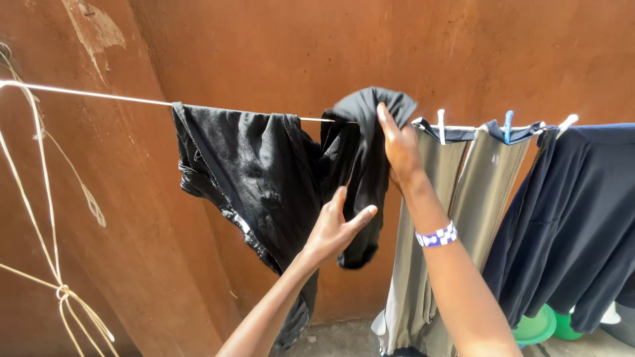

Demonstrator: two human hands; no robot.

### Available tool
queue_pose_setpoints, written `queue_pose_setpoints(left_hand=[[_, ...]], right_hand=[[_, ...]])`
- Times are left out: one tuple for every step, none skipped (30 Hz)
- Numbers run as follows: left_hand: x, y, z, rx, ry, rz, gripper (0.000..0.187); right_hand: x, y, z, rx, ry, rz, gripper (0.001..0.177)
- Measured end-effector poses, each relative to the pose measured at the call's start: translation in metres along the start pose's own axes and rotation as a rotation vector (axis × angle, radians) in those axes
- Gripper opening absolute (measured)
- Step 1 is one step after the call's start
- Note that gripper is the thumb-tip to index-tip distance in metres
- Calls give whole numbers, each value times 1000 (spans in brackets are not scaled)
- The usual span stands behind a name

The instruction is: Hanging wet laundry items on a clothesline using pins.

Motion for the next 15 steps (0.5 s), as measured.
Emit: queue_pose_setpoints(left_hand=[[7, 1, 7, 0, -10, 1, 37], [11, 3, 13, 55, 0, -4, 37], [15, 4, 18, 110, 10, -10, 38], [31, 7, 18, 115, 3, -5, 38], [47, 13, 15, -14, 22, 25, 37], [61, 18, 11, -143, 39, 51, 37], [77, 24, 9, -139, 31, 54, 37], [96, 32, 3, -322, 53, 80, 36], [116, 39, -2, -504, 74, 104, 36], [128, 45, 14, -498, 60, 97, 36], [137, 56, 25, -458, 97, 174, 39], [143, 64, 34, -426, 132, 251, 43], [153, 64, 28, -428, 118, 245, 43], [160, 69, 21, -242, 149, 292, 47], [167, 75, 14, -56, 180, 340, 52]], right_hand=[[15, 0, -14, -4, 9, -2, 50], [28, -3, -22, 37, -17, -23, 51], [40, -7, -31, 77, -44, -43, 52], [48, -8, -39, 77, -36, -49, 52], [54, -14, -40, 125, -119, -119, 54], [58, -22, -41, 172, -203, -187, 57], [69, -5, -19, 171, -195, -191, 57], [81, 7, 9, 148, -303, -242, 62], [94, 21, 36, 123, -409, -296, 70], [75, 7, 9, 124, -393, -295, 70], [51, -9, -9, 85, -471, -329, 69], [25, -21, -26, 39, -552, -360, 69], [16, -20, -22, 33, -538, -357, 69], [9, -19, -16, 40, -535, -337, 66], [2, -19, -10, 48, -532, -318, 64]])
Point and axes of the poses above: each hand's wrist, its own x-axis towards the middle knuckle, its own y-axis out of the back of the hand, z = x × y, the point moved 8 cm from there along x, towards the middle knuckle, and after that the axes turned 9 degrees about -z, right-handed, at the moved point
